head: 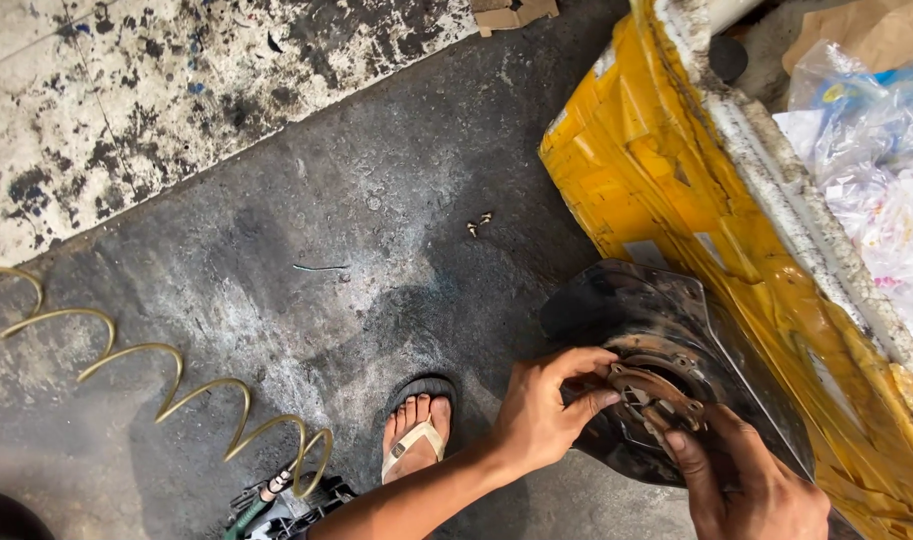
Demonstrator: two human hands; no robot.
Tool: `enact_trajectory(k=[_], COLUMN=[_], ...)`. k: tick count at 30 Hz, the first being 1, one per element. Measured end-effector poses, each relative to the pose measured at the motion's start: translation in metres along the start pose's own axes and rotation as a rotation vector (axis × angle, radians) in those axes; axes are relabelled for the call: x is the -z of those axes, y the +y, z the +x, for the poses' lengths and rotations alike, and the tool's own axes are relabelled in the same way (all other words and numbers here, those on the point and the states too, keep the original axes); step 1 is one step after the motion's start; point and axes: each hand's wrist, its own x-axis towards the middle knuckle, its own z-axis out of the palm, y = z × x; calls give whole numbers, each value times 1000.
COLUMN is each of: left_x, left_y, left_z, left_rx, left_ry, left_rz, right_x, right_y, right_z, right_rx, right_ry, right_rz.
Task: The person assembles a mechanical component by attaching a gasket and securing it with screws. They use a screwdriver and an Allen key to tighten the fasteners on a black housing placed on the floor.
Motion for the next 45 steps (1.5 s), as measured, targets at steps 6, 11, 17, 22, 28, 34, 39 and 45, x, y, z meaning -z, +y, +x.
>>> enact_trajectory(k=[6, 11, 17, 22, 28, 34, 39, 45], left_x=[4, 0, -4, 0, -3, 3, 12, 15], left_y=[-5, -1, -9, -4, -6, -2, 10, 17], left_z=[3, 2, 5, 4, 6, 7, 3, 1], left_rx=[-116, -131, -241, -210, -221, -165, -55, -53], left_ry=[-25, 0, 72, 22, 79, 121, 26, -18], left_rz=[-99, -216, -298, -359, -381, -286, -121, -50], right_x=[4, 9, 3, 3, 10, 6, 5, 11], right_y=[5, 6, 28, 26, 17, 20, 14, 2], right_z=[8, 14, 13, 17, 23, 19, 18, 20], right_rx=[-38, 73, 47, -6, -29, -24, -48, 41], right_ry=[-49, -63, -90, -147, -182, -138, -151, -109], right_rz=[-110, -442, -670, -673, -609, -560, -575, -520])
